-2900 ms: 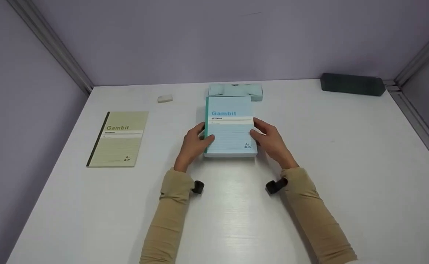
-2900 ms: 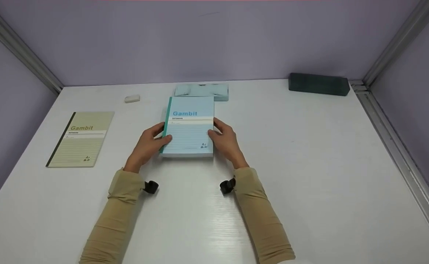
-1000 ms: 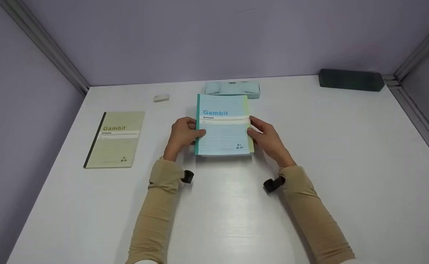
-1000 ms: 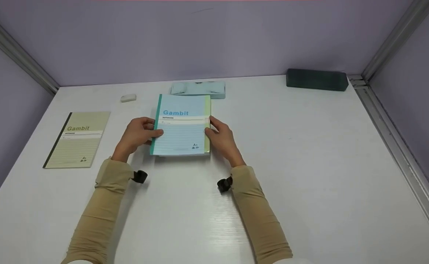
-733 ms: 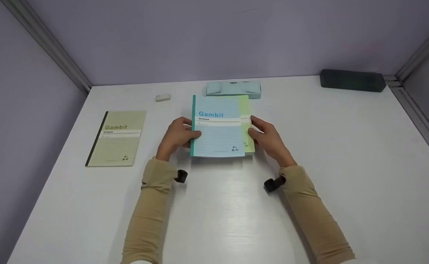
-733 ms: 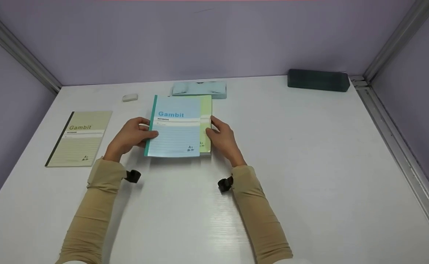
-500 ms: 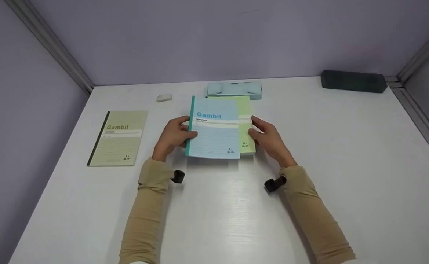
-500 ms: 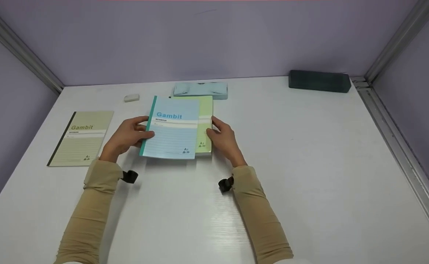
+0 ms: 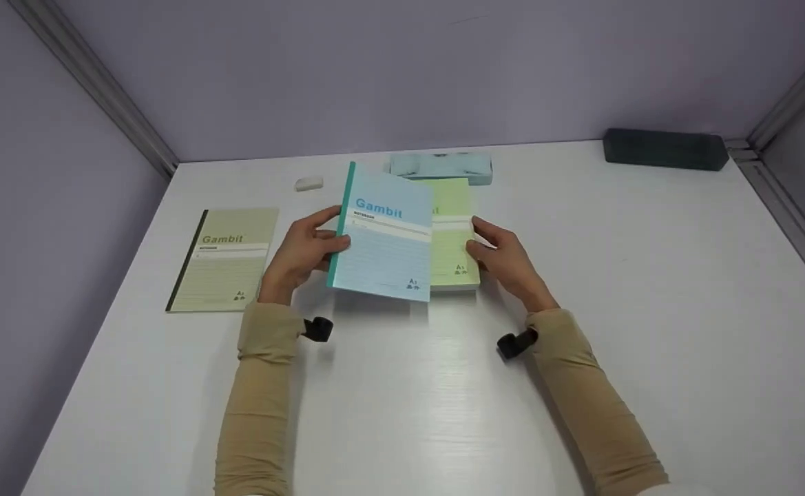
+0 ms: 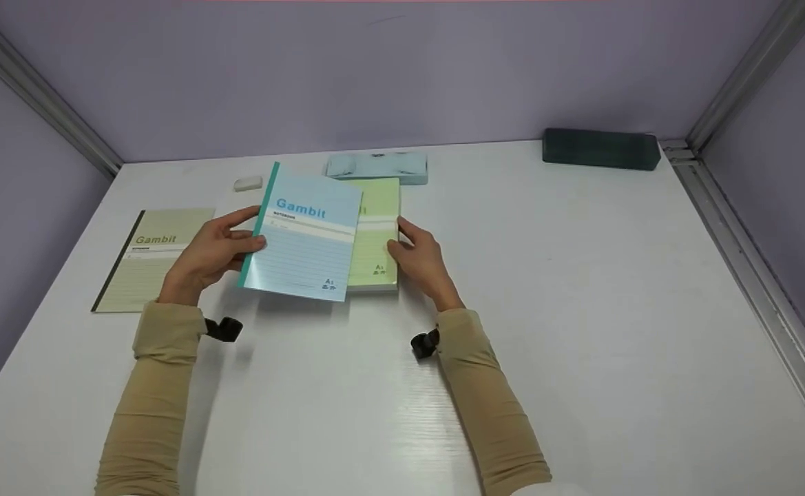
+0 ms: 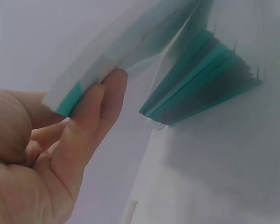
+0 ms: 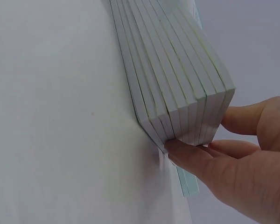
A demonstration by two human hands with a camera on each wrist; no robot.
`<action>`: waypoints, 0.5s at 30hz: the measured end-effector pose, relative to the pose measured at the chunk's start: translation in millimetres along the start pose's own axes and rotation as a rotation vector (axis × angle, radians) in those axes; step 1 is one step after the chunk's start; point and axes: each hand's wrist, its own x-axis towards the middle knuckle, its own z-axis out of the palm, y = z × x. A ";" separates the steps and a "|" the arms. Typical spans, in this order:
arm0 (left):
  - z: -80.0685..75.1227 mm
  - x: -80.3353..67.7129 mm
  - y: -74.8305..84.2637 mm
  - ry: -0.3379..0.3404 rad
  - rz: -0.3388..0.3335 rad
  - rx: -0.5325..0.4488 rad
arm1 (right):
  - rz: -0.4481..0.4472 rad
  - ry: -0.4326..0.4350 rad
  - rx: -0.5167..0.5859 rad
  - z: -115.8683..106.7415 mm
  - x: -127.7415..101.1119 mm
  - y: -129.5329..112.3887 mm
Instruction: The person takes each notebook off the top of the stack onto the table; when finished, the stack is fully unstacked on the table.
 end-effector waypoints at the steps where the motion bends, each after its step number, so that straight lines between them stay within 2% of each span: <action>1: -3.2 -1.5 0.4 0.009 -0.003 -0.007 | -0.001 -0.002 0.000 0.5 0.3 0.0; 7: -23.1 -11.6 1.4 0.074 -0.004 -0.042 | 0.001 -0.006 0.013 2.5 0.6 -0.9; 15: -42.6 -20.1 -5.8 0.131 -0.029 -0.086 | 0.002 -0.003 0.006 1.3 -1.2 -1.7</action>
